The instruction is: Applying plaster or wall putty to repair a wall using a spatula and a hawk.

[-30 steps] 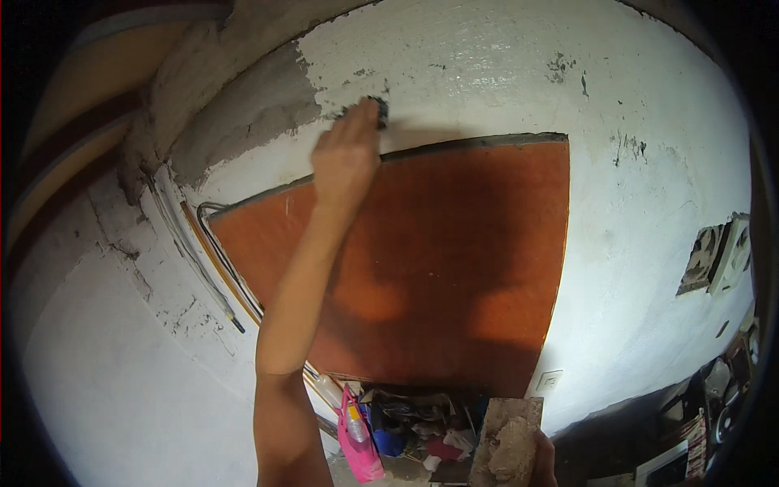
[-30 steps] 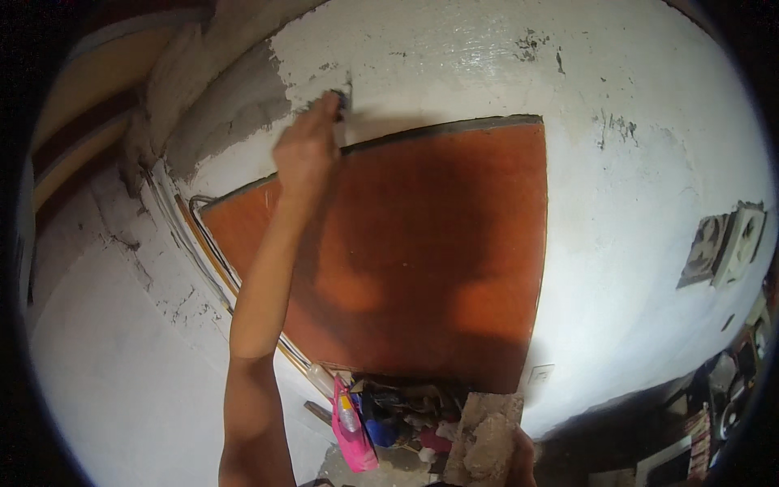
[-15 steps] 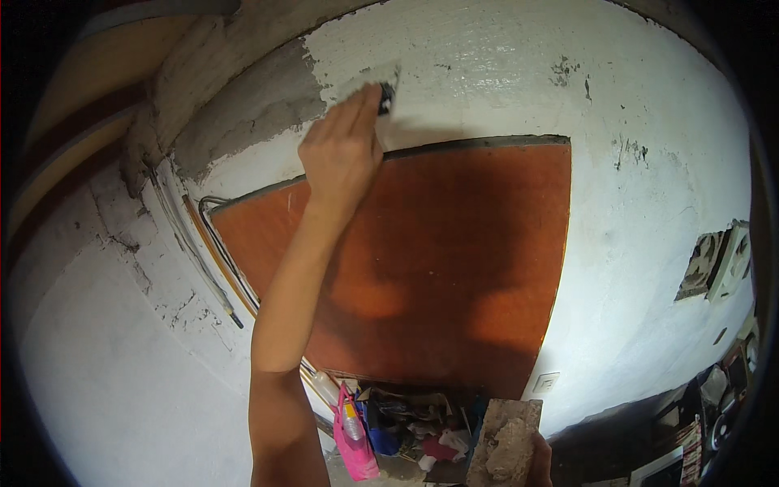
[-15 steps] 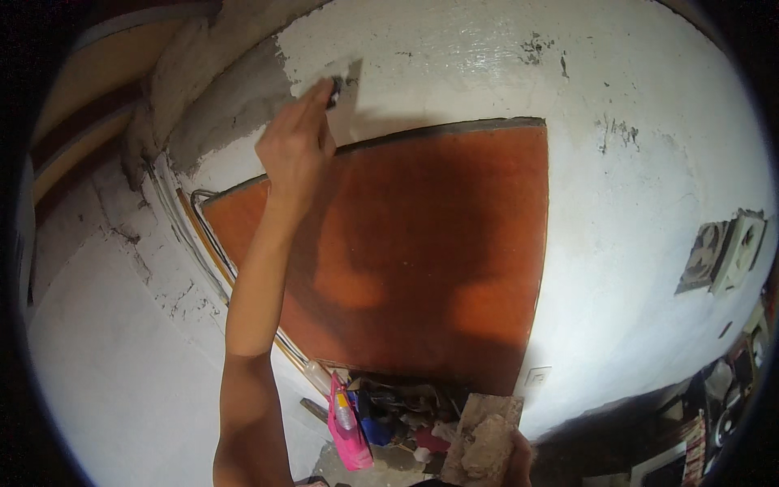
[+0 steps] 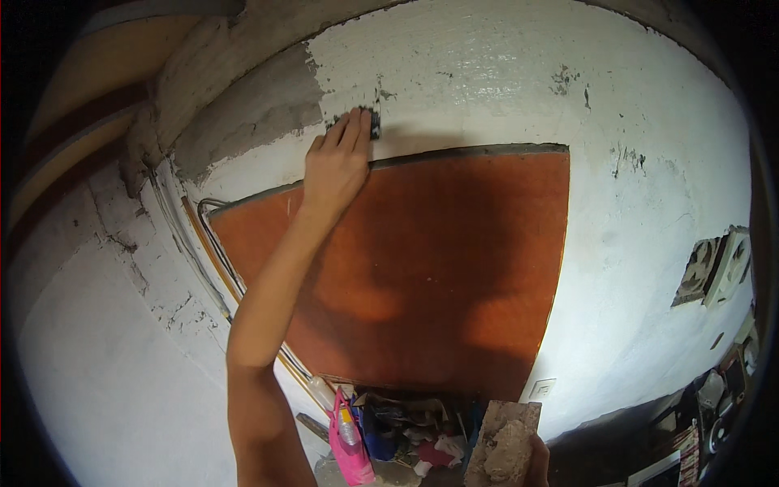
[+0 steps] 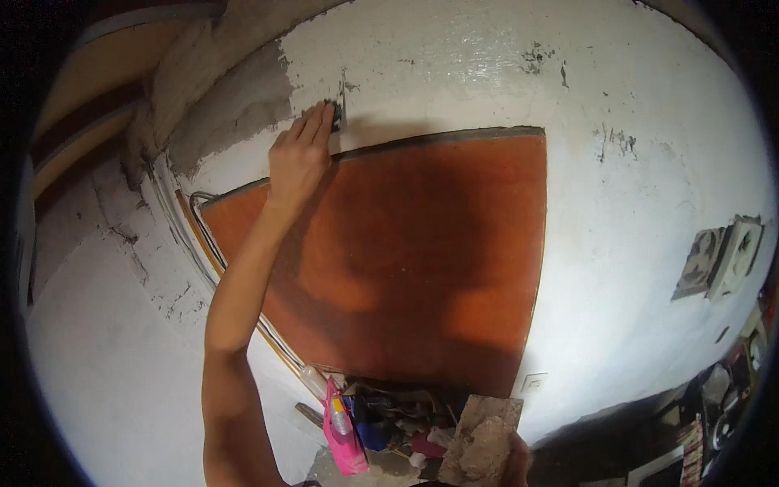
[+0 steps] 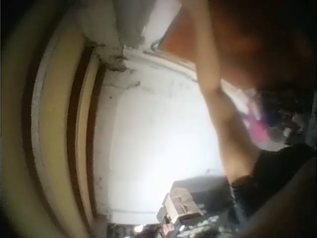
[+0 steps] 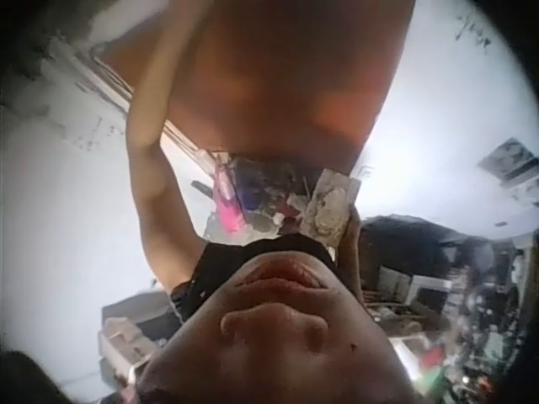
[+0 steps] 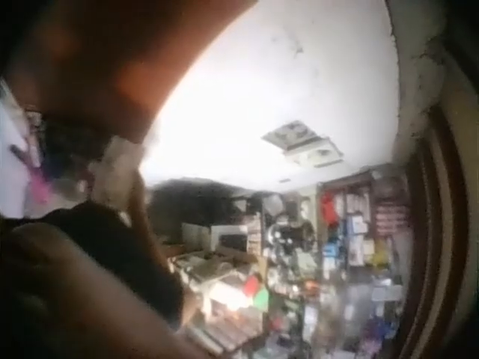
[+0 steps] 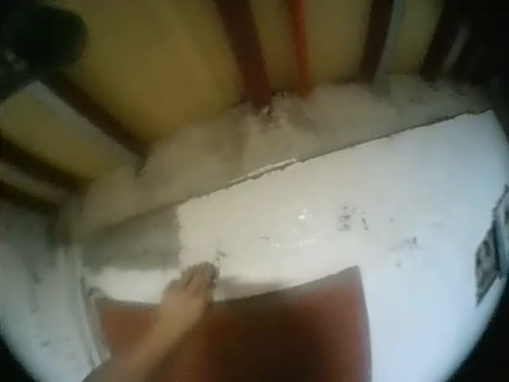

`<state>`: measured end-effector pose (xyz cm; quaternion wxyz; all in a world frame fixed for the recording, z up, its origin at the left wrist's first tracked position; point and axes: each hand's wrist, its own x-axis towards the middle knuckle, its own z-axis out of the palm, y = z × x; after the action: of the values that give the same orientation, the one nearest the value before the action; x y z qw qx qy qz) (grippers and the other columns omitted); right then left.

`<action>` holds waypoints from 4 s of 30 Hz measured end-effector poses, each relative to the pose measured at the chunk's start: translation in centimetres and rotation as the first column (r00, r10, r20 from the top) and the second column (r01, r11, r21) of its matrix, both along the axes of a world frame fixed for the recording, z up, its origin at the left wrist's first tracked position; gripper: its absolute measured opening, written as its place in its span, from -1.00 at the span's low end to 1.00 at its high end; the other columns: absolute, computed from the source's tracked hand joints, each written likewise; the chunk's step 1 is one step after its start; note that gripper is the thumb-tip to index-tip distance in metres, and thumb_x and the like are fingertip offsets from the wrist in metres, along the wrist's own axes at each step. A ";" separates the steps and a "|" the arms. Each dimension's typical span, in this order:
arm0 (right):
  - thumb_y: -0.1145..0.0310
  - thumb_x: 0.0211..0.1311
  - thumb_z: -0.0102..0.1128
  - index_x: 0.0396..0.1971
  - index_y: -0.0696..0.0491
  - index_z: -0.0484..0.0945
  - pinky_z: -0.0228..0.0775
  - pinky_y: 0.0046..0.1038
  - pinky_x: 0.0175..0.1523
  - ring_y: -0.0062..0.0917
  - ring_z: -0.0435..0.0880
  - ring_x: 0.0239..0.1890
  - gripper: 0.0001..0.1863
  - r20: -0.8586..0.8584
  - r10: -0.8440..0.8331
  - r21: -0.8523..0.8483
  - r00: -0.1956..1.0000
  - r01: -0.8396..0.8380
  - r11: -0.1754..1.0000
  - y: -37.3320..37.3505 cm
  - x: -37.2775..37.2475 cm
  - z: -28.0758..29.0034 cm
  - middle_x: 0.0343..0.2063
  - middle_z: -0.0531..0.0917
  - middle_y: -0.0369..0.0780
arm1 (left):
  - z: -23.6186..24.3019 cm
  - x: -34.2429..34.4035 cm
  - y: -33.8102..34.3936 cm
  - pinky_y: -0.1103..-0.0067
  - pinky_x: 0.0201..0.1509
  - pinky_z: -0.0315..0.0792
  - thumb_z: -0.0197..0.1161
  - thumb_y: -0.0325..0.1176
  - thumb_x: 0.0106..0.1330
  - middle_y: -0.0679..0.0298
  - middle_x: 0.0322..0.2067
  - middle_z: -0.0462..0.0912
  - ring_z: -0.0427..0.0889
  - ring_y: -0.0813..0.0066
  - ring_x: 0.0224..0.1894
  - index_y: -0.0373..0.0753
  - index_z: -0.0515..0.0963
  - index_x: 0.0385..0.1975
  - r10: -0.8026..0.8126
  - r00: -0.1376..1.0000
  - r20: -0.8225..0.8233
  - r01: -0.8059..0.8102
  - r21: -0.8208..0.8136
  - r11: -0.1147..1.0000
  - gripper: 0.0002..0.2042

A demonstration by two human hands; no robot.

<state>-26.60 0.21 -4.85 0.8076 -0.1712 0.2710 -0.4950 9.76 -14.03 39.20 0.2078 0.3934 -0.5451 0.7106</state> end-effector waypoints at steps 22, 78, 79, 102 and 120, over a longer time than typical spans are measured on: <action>-0.08 0.30 -0.11 0.16 0.10 0.36 0.44 -0.27 0.09 -0.30 0.56 0.01 -0.38 0.059 0.032 -0.008 0.998 -0.032 0.999 -1.1 1.0 0.9 0.01 0.55 -0.11 | -0.4 -1.0 0.5 0.42 -0.13 0.57 0.20 -0.53 0.02 0.13 -0.06 0.66 0.65 0.24 0.01 -0.27 0.54 0.03 -0.161 0.986 -0.037 0.160 -0.031 0.987 -0.53; 0.06 0.31 -0.09 0.13 0.20 0.37 0.44 -0.29 0.06 -0.28 0.58 -0.07 -0.43 -0.063 -0.065 0.007 0.996 0.066 0.998 -2.0 0.1 -1.2 -0.06 0.58 -0.08 | -2.0 1.4 2.1 0.49 -0.16 0.57 0.26 -0.57 -0.03 0.21 -0.10 0.66 0.66 0.35 -0.07 -0.19 0.57 0.01 -0.021 0.998 0.056 0.015 0.120 0.993 -0.52; 0.06 0.31 -0.09 0.13 0.20 0.37 0.44 -0.29 0.06 -0.28 0.58 -0.07 -0.43 -0.069 -0.057 -0.004 0.996 0.057 0.998 -2.0 0.1 -1.3 -0.06 0.58 -0.08 | -2.0 1.7 2.2 0.49 -0.16 0.57 0.26 -0.57 -0.03 0.21 -0.10 0.66 0.66 0.35 -0.07 -0.19 0.57 0.01 -0.050 0.999 -0.010 0.050 0.070 0.996 -0.52; -0.06 0.31 -0.11 0.16 0.16 0.35 0.41 -0.28 0.10 -0.27 0.54 -0.02 -0.37 0.033 -0.036 0.070 0.999 0.034 0.997 -0.8 0.7 -0.9 -0.02 0.55 -0.09 | 0.2 1.6 2.2 0.50 -0.20 0.57 0.27 -0.52 -0.07 0.24 -0.11 0.65 0.62 0.39 -0.02 -0.24 0.59 -0.09 -0.063 0.998 -0.010 0.062 -0.049 0.997 -0.58; -0.05 0.33 -0.15 0.17 0.11 0.35 0.39 -0.28 0.13 -0.27 0.54 0.02 -0.39 -0.006 0.060 -0.087 0.998 -0.061 0.994 -0.8 1.2 0.7 0.01 0.55 -0.10 | -0.5 1.2 2.5 0.52 -0.21 0.57 0.25 -0.52 0.02 0.19 -0.12 0.66 0.64 0.37 -0.10 -0.27 0.61 -0.09 -0.109 0.991 -0.077 0.110 0.012 0.994 -0.63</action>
<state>-25.39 -0.55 -4.17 0.8136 -0.2152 0.2453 -0.4813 10.99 -11.48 38.68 0.2639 0.3912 -0.5634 0.6782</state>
